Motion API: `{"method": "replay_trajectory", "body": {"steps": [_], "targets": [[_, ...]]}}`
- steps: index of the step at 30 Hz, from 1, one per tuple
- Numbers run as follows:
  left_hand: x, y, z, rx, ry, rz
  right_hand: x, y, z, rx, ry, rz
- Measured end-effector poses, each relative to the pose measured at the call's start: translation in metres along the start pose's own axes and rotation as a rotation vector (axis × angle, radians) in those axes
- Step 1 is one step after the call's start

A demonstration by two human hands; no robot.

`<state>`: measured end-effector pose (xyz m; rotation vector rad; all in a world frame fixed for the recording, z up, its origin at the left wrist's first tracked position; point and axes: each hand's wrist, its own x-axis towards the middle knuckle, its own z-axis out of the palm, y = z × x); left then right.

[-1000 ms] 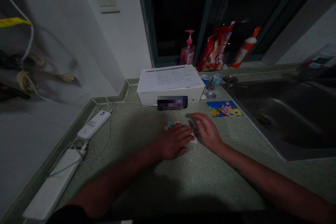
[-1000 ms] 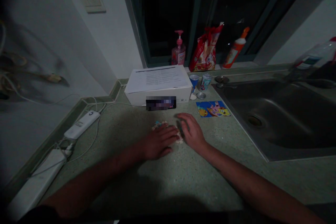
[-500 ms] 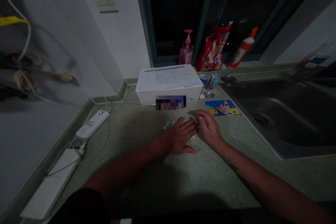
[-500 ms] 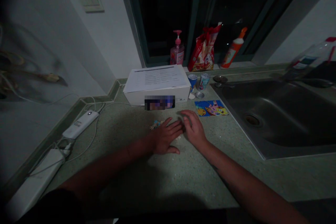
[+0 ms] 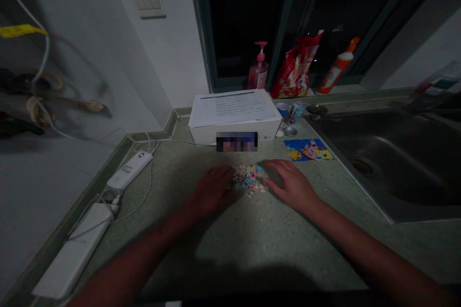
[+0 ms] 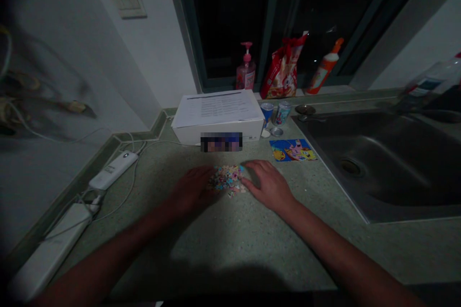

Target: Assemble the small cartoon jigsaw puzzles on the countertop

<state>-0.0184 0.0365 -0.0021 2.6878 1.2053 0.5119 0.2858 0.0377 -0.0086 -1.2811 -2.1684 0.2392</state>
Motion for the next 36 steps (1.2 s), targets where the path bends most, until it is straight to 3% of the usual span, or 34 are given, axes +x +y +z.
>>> {"method": "replay_trajectory", "body": {"steps": [3,6,13,19,24,28,30,36], "targets": [[-0.02,-0.009,0.005,0.047,-0.035,-0.112,-0.013,0.001,0.008,-0.073,-0.114,-0.058],[-0.024,-0.007,0.018,0.078,-0.098,-0.153,-0.02,0.002,0.023,-0.124,-0.18,-0.069],[0.003,0.002,0.038,0.088,-0.045,-0.173,0.002,-0.001,0.043,-0.124,-0.202,-0.061],[0.015,0.001,0.03,0.076,-0.037,-0.179,0.019,-0.006,0.046,-0.1,-0.17,-0.068],[-0.019,0.004,0.012,0.043,-0.03,-0.098,-0.01,-0.016,0.026,-0.03,-0.163,-0.167],[-0.061,0.017,0.002,0.004,-0.117,-0.021,-0.047,-0.029,0.01,0.0,-0.303,-0.306],[-0.074,0.022,0.002,-0.002,-0.158,0.002,-0.056,-0.034,0.007,0.009,-0.365,-0.306],[-0.068,0.024,0.009,0.035,-0.162,0.017,-0.048,-0.036,0.013,0.001,-0.392,-0.26]]}}
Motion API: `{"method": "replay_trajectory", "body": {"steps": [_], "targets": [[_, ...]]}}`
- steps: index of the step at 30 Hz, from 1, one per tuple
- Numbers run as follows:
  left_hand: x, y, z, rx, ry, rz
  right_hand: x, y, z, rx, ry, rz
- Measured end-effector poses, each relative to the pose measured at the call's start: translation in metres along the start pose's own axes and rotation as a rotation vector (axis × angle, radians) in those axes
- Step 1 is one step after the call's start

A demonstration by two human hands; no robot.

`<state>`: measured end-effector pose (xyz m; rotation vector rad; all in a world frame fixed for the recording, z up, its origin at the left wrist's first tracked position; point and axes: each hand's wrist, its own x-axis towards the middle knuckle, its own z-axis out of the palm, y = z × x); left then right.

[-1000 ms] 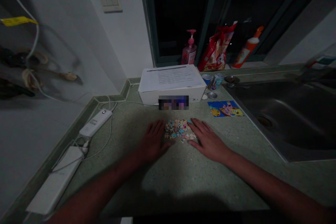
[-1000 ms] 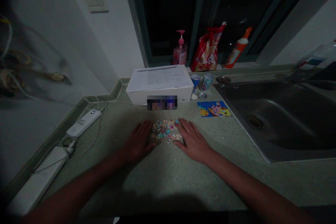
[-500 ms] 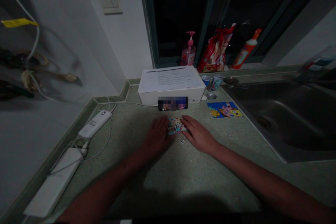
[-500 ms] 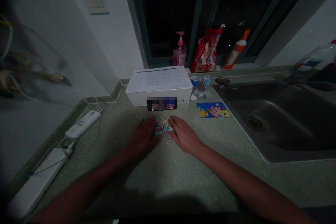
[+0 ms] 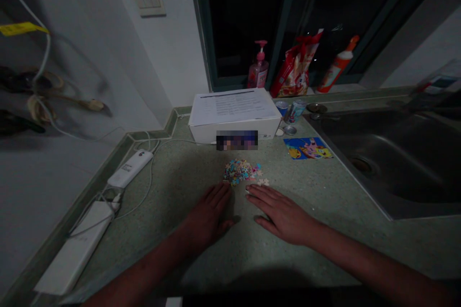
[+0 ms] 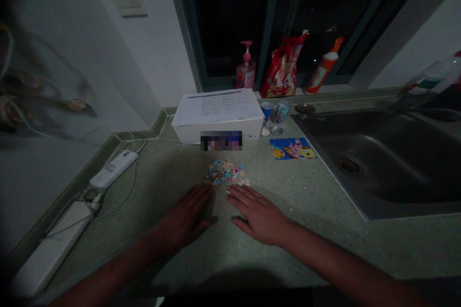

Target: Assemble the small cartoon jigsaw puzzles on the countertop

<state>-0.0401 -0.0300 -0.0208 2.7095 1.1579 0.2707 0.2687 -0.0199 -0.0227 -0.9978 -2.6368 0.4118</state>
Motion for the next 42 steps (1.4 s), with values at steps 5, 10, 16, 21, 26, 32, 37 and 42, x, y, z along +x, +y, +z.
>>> {"method": "replay_trajectory", "body": {"steps": [5,10,16,21,26,32,37,42], "targets": [[0.021,-0.002,0.004,0.02,0.034,0.002,0.017,0.008,0.002,-0.022,0.038,0.009],[0.04,-0.003,0.008,0.018,0.084,-0.028,0.031,0.013,0.002,-0.047,0.069,0.017],[0.036,0.004,0.003,0.026,0.14,0.041,0.023,0.011,0.0,-0.07,0.145,-0.005],[0.03,0.013,-0.001,0.009,0.136,0.103,0.01,0.009,-0.002,-0.095,0.168,0.019],[0.042,0.015,-0.001,-0.012,0.142,0.055,0.015,0.011,-0.001,-0.074,0.166,0.063],[0.052,0.009,0.005,-0.033,0.182,0.054,0.026,0.018,-0.001,-0.053,0.189,0.07],[0.051,0.01,0.006,-0.078,0.167,0.115,0.029,0.018,-0.003,-0.059,0.173,-0.058],[0.051,0.011,0.005,-0.103,0.154,0.1,0.03,0.018,-0.004,-0.045,0.182,-0.043]]}}
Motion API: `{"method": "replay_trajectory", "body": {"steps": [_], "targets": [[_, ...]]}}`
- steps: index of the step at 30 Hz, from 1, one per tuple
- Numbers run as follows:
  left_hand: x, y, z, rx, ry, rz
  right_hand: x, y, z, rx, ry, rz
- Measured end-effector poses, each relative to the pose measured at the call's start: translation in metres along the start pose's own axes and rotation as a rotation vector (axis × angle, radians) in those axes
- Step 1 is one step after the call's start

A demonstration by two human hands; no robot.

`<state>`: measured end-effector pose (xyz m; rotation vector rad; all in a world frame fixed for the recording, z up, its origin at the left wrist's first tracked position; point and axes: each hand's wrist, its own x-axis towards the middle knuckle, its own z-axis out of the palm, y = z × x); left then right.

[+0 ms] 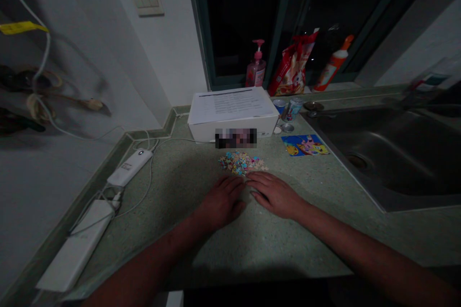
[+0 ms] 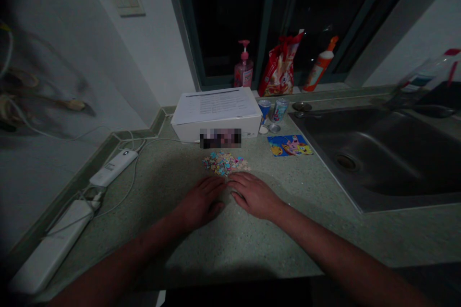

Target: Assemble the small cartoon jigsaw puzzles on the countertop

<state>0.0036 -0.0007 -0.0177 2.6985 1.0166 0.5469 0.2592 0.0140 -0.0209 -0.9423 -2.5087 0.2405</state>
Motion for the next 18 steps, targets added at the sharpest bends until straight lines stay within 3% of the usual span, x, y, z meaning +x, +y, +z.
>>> {"method": "replay_trajectory", "body": {"steps": [7,14,18], "targets": [[0.014,0.006,-0.014,0.045,-0.055,-0.056,0.027,0.009,-0.001,-0.071,0.112,0.094],[0.015,-0.005,-0.012,0.013,0.143,-0.112,0.039,0.01,0.01,-0.167,0.067,0.122],[0.008,-0.012,-0.007,0.002,0.091,-0.047,0.033,0.015,0.01,-0.137,0.078,0.118]]}}
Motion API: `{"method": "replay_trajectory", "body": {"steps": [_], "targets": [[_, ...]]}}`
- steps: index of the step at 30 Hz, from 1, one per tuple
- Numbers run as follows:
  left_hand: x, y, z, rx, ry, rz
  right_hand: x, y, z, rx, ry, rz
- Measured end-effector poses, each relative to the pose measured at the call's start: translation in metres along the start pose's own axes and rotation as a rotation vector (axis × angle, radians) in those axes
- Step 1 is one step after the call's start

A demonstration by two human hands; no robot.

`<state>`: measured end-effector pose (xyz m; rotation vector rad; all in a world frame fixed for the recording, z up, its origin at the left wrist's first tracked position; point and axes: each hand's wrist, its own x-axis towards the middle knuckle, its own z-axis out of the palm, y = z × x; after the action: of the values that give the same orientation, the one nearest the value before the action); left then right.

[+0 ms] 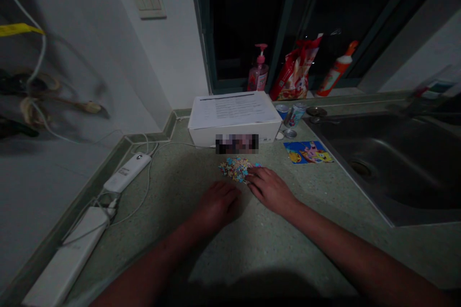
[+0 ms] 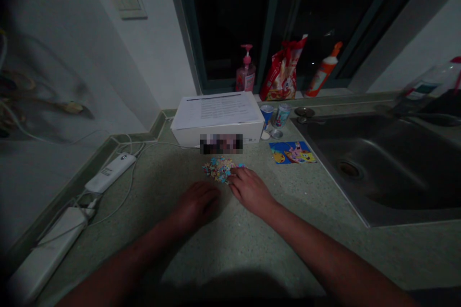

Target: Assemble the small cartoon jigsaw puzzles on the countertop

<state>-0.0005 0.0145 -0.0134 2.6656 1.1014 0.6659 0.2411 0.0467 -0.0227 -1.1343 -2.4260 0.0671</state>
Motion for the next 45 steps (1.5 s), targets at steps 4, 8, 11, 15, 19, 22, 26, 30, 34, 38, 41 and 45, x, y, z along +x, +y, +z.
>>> {"method": "replay_trajectory", "body": {"steps": [4,8,11,15,19,22,26,30,34,38,41,45], "targets": [[0.003,0.001,0.004,-0.035,-0.024,0.038,-0.001,0.003,0.0,0.013,-0.002,0.009],[0.007,0.002,0.007,-0.046,-0.024,0.049,0.0,0.003,-0.001,-0.004,-0.006,0.008],[0.009,0.001,0.009,-0.035,-0.013,0.056,0.0,0.003,-0.001,-0.012,-0.009,0.007],[0.009,0.0,0.011,-0.032,-0.016,0.052,-0.001,0.004,-0.001,0.0,-0.009,0.003],[0.009,0.0,0.01,-0.033,-0.027,0.048,-0.001,0.005,0.0,0.003,-0.017,0.006],[0.01,0.0,0.009,-0.033,-0.031,0.046,-0.001,0.004,0.0,0.005,-0.019,0.012],[0.009,0.0,0.009,-0.029,-0.033,0.043,-0.001,0.003,-0.002,0.028,0.0,0.029],[0.007,-0.003,0.01,-0.026,-0.01,0.028,-0.004,0.003,-0.004,0.043,0.008,0.056],[0.004,-0.007,0.01,-0.013,0.02,0.026,-0.004,0.003,-0.004,0.047,0.004,0.044],[0.002,-0.008,0.008,-0.017,0.027,0.034,0.0,0.002,-0.002,0.049,0.009,0.036],[0.001,-0.007,0.007,-0.026,0.029,0.039,0.003,0.002,-0.001,0.043,0.008,0.034],[0.001,-0.006,0.006,-0.04,0.01,0.036,0.004,0.002,-0.001,0.054,-0.003,0.03]]}}
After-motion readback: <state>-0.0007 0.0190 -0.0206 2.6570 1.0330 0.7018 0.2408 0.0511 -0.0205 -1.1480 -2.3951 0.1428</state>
